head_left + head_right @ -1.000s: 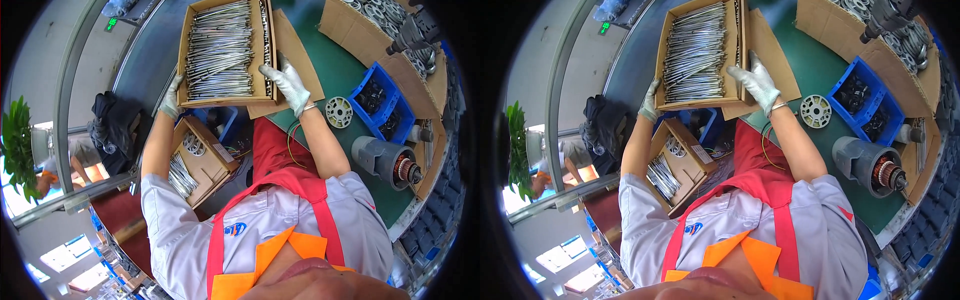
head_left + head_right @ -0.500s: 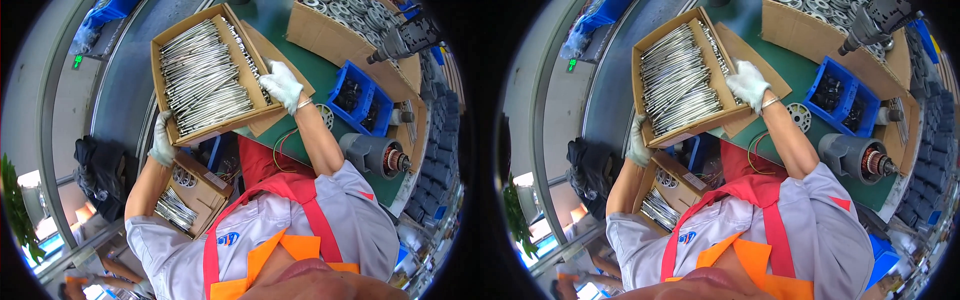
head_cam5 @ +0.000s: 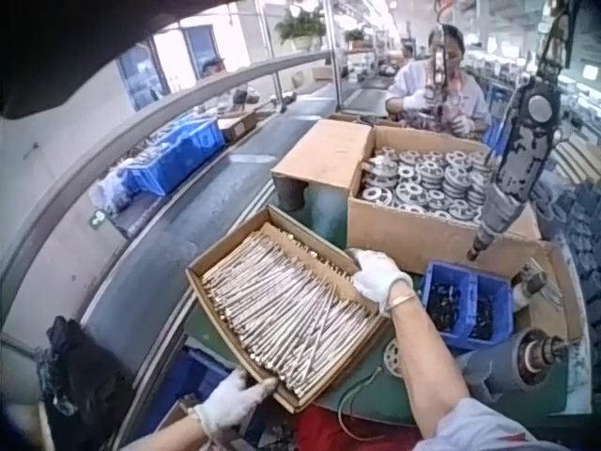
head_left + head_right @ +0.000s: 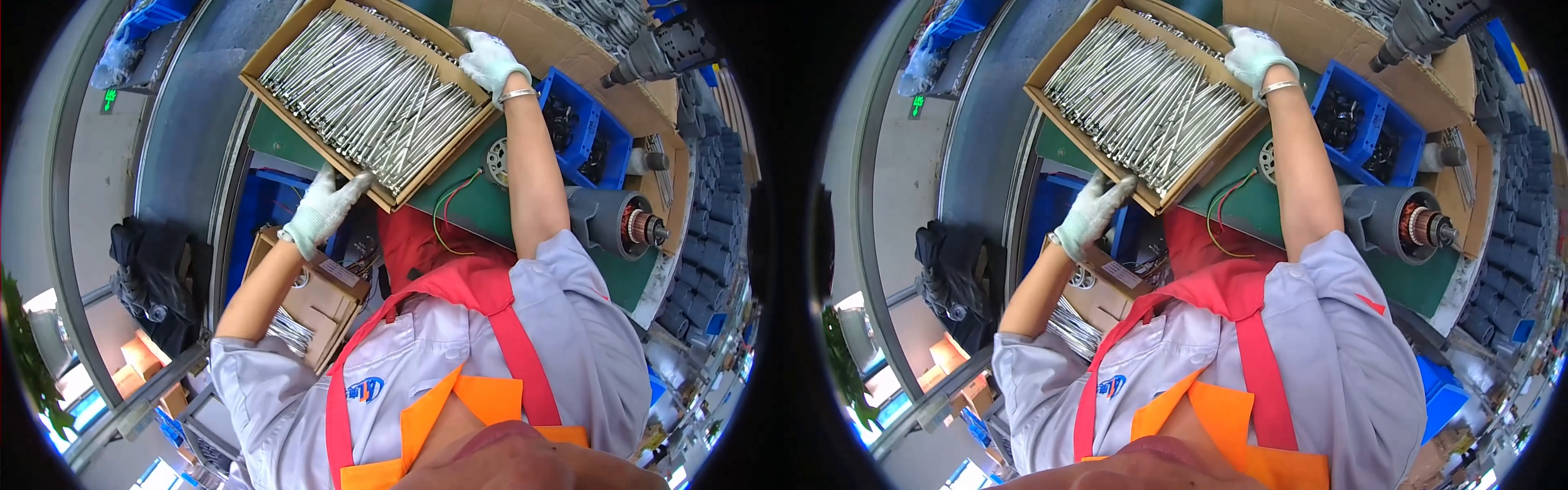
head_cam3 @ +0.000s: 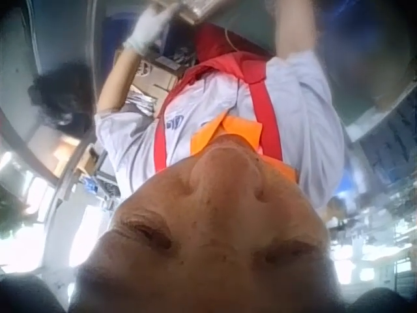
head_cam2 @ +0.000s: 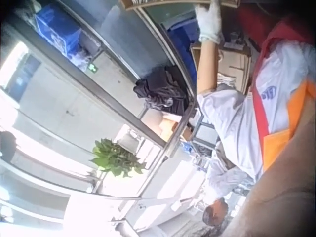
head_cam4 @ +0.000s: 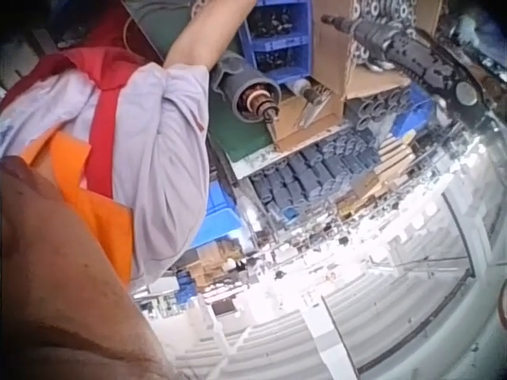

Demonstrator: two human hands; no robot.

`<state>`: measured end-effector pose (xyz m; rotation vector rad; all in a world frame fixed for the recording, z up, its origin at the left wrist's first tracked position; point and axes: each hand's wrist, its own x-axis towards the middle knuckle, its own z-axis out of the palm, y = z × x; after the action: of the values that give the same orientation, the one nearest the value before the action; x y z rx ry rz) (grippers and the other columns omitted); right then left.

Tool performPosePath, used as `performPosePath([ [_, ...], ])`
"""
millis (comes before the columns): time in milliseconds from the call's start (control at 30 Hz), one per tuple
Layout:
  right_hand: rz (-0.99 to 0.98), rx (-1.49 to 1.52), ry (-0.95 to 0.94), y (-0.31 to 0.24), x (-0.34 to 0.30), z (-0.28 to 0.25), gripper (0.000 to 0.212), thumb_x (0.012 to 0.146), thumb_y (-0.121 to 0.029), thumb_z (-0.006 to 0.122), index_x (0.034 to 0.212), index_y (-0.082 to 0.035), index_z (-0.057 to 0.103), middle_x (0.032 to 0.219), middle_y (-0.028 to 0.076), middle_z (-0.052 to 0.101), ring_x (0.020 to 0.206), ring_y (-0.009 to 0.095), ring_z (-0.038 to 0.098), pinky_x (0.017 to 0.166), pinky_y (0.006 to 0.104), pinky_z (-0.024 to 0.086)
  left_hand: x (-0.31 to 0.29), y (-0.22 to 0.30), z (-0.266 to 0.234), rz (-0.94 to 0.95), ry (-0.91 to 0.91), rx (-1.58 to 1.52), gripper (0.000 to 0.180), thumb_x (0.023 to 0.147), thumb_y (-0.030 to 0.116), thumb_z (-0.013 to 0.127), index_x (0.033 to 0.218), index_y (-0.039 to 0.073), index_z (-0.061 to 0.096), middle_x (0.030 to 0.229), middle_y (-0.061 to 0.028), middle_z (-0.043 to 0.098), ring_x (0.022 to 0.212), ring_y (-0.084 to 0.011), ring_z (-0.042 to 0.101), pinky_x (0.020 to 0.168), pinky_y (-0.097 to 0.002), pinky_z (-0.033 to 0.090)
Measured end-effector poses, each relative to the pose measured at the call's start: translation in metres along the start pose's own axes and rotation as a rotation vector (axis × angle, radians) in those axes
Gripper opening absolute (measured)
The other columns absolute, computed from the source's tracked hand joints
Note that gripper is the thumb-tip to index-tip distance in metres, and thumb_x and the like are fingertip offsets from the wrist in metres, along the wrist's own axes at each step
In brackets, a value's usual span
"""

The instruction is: The person assembles electric motors by placing rotors into motor housings and fastening them with screws using a pneumatic screwdriver.

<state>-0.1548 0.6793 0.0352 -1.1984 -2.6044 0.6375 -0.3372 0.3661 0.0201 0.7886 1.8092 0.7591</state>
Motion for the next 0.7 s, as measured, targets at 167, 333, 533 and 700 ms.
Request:
performPosePath([
  [167, 0.097, -0.029, -0.192, 0.015, -0.007, -0.013, 0.043, 0.096, -0.032, 0.049, 0.124, -0.002, 0.059, 0.122, 0.024, 0.061, 0.114, 0.040, 0.057, 0.098, 0.0422, 0.045, 0.022, 0.009, 0.021, -0.031, 0.385, -0.157, 0.086, 0.088, 0.048, 0.062, 0.138, -0.016, 0.035, 0.137, -0.0318, 0.047, 0.130, -0.0360, 0.046, 0.108, -0.0359, 0.035],
  [333, 0.089, -0.082, -0.121, 0.001, -0.015, -0.002, 0.041, 0.091, -0.031, 0.049, 0.108, 0.001, 0.068, 0.112, 0.026, 0.064, 0.105, 0.041, 0.062, 0.093, 0.0441, 0.049, 0.030, -0.002, -0.006, 0.077, 0.372, -0.275, 0.049, 0.084, 0.020, 0.068, 0.116, -0.015, 0.054, 0.101, -0.0172, 0.067, 0.088, -0.0194, 0.062, 0.081, -0.0296, 0.049],
  [533, -0.169, -0.015, -0.317, -0.054, -0.082, -0.007, 0.043, 0.088, -0.034, 0.051, 0.085, 0.006, 0.066, 0.081, 0.029, 0.066, 0.080, 0.042, 0.067, 0.074, 0.0448, 0.055, 0.049, 0.015, -0.113, 0.117, 0.263, -0.176, 0.043, 0.086, 0.005, 0.067, 0.126, -0.007, 0.055, 0.104, -0.0114, 0.068, 0.088, -0.0165, 0.063, 0.082, -0.0284, 0.050],
  [700, -0.277, 0.219, -0.480, -0.113, -0.157, 0.050, 0.067, 0.095, -0.046, 0.045, 0.118, 0.017, 0.048, 0.100, 0.037, 0.062, 0.102, 0.044, 0.063, 0.087, 0.0464, 0.051, 0.098, 0.042, -0.167, 0.178, 0.446, 0.422, 0.045, 0.087, 0.013, 0.065, 0.130, 0.003, 0.058, 0.116, -0.0122, 0.068, 0.105, -0.0230, 0.065, 0.092, -0.0313, 0.048],
])
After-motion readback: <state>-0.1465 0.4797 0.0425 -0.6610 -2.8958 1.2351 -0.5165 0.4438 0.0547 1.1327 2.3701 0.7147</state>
